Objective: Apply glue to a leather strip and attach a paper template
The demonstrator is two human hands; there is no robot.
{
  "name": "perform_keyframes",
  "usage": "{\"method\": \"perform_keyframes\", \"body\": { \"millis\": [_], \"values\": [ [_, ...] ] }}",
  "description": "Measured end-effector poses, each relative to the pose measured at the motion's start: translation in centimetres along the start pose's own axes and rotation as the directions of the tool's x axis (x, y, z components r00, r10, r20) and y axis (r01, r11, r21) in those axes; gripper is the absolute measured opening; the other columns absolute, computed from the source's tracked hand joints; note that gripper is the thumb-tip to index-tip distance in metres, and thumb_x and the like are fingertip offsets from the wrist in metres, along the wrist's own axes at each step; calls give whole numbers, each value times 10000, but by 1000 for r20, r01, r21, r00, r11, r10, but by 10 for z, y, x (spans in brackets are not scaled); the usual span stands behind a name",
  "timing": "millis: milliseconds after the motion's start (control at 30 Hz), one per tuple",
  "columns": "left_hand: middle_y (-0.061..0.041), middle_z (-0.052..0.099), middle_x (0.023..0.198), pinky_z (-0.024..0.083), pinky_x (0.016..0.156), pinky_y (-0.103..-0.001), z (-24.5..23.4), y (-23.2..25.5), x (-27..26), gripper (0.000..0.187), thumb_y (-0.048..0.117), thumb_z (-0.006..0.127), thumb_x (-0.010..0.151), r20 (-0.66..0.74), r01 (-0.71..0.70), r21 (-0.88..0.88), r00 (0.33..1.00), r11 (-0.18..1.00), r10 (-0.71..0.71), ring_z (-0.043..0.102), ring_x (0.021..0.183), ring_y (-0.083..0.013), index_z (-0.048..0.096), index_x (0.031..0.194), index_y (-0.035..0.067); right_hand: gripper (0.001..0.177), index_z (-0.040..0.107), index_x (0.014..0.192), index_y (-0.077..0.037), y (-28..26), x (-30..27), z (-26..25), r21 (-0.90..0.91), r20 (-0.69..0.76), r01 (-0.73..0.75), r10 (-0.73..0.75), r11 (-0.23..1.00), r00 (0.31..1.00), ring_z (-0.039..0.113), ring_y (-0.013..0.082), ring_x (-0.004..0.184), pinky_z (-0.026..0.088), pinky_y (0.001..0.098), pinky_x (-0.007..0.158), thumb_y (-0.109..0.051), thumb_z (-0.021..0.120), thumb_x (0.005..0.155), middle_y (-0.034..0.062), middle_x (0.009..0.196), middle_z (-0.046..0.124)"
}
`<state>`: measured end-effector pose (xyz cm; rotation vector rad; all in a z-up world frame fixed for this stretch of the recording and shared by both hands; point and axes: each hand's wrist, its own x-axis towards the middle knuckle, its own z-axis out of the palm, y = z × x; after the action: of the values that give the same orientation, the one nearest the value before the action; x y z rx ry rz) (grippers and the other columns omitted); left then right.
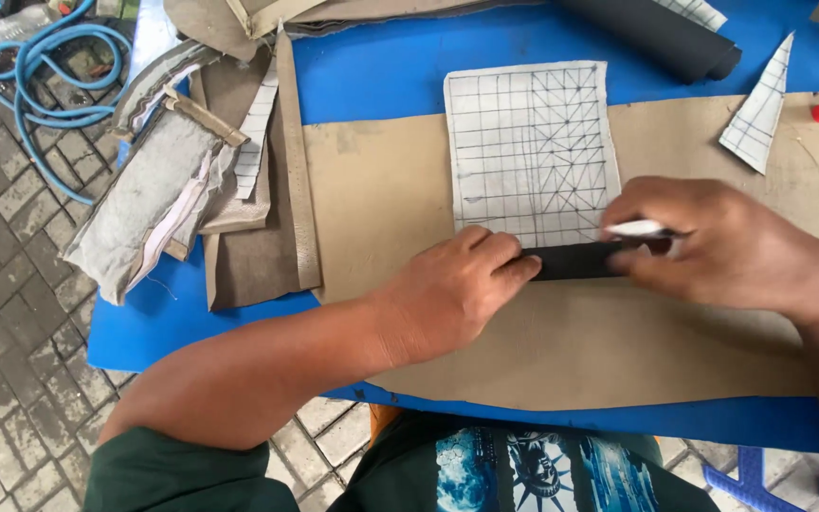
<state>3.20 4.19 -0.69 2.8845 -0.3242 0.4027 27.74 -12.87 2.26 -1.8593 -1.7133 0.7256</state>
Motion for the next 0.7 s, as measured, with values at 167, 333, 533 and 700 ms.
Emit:
{"method": "perform_keyframes", "body": {
  "millis": [167, 333, 533, 700],
  "values": [
    [-152, 603, 997, 531, 767, -417, 1, -10, 11, 363, -65, 529, 967, -3, 107, -256, 994, 961, -112, 589, 833, -299, 637, 1312, -33, 390, 761, 1048, -212, 5, 11, 6, -131, 98, -147, 161, 980, 982, 736, 152, 754, 575, 308, 626, -298, 915, 701, -31, 953, 785],
    [-105, 516, 1018, 586, 668, -348, 14, -27, 19, 298, -6, 708, 976, -199, 173, -202, 956, 964, -213, 606, 814, -240, 660, 1266, -58, 380, 707, 1190, -196, 2, 17, 15, -24, -35, -412, 411, 911, 911, 743, 205, 801, 560, 337, 707, -239, 822, 830, 72, 986, 784],
    [-77, 512, 908, 488, 534, -396, 16, -26, 17, 23, 64, 711, 981, -267, 206, 4, 943, 979, -198, 537, 728, -283, 725, 999, 67, 402, 737, 1185, -201, 23, 10, 32, -551, -226, -175, 56, 816, 973, 715, 261, 912, 561, 390, 583, -472, 776, 891, 64, 1089, 725],
    [-131, 617, 1240, 615, 933, -433, -8, 8, 19, 428, 280, 873, 927, -295, -18, 163, 953, 987, 66, 588, 1161, -319, 723, 1255, 49, 376, 764, 1114, -286, 24, 9, 33, -582, -299, -210, 33, 786, 954, 701, 187, 849, 554, 373, 568, -553, 804, 852, -21, 1055, 678]
  ]
}}
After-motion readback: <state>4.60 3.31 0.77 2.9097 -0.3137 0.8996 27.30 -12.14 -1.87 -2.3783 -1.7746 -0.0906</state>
